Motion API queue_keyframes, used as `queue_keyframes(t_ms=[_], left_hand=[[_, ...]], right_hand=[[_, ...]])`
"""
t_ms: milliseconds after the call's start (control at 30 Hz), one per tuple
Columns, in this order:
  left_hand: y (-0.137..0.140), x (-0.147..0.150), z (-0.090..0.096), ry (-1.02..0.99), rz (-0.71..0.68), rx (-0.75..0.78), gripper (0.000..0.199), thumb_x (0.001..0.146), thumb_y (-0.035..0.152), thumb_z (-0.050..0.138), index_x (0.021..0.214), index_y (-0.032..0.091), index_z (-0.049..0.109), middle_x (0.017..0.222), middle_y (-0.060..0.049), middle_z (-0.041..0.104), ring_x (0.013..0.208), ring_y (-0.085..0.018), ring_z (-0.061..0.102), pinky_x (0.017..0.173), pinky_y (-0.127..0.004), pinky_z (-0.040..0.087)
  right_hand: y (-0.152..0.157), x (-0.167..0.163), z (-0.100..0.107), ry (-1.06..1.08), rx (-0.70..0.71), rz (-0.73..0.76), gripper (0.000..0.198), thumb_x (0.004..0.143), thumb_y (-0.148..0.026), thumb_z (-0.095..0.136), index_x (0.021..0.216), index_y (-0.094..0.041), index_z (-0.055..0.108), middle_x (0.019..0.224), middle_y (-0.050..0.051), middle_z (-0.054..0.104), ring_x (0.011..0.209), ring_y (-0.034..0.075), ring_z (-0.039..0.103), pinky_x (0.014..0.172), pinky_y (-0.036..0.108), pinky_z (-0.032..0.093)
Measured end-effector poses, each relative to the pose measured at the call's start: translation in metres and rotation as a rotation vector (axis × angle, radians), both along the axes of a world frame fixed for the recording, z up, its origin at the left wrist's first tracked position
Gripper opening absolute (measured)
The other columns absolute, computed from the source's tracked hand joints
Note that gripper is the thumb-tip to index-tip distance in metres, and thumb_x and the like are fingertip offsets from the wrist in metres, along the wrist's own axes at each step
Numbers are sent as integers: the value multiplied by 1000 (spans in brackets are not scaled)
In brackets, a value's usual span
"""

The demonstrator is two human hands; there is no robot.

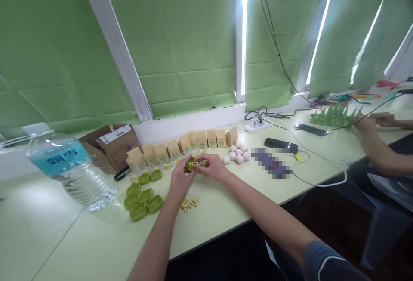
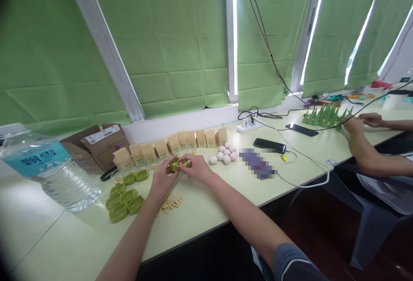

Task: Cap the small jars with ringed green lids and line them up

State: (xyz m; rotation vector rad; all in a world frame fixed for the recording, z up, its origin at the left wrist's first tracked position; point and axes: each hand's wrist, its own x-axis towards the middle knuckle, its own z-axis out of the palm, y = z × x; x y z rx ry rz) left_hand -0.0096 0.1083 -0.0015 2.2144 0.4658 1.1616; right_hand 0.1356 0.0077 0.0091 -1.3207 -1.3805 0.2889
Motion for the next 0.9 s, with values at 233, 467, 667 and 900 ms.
queue_keyframes(t_ms=[233,467,667,900], left_hand=[[-7,0,4,-35,-101,-6,45,79,19,65,123,21,60,125,-10,63,87,-17,70,82,-35,61],[-12,0,1,-28,-243,-166,47,79,19,67,123,21,52,122,-10,63,95,-19,71,92,-39,58],[-7,1,-2,-21,-187,-172,50,75,15,68,123,21,55,127,-11,60,103,-20,67,90,-37,56],[-9,-3,4,44,-53,-54,39,75,15,66,113,24,59,106,-4,69,83,-17,67,79,-33,53]], right_hand=[[1,1,-3,-22,-52,-52,19,81,-31,66,95,-21,75,88,2,75,46,10,63,47,21,48],[3,5,-7,-13,-29,-35,21,84,-37,63,92,-20,73,88,2,75,45,11,62,47,22,48],[0,1,-5,-28,-41,-18,28,84,-44,63,94,-20,74,87,3,75,44,11,62,47,22,48],[-1,0,-7,-79,-19,-50,26,84,-43,65,90,-20,77,74,3,75,45,13,62,50,24,50]])
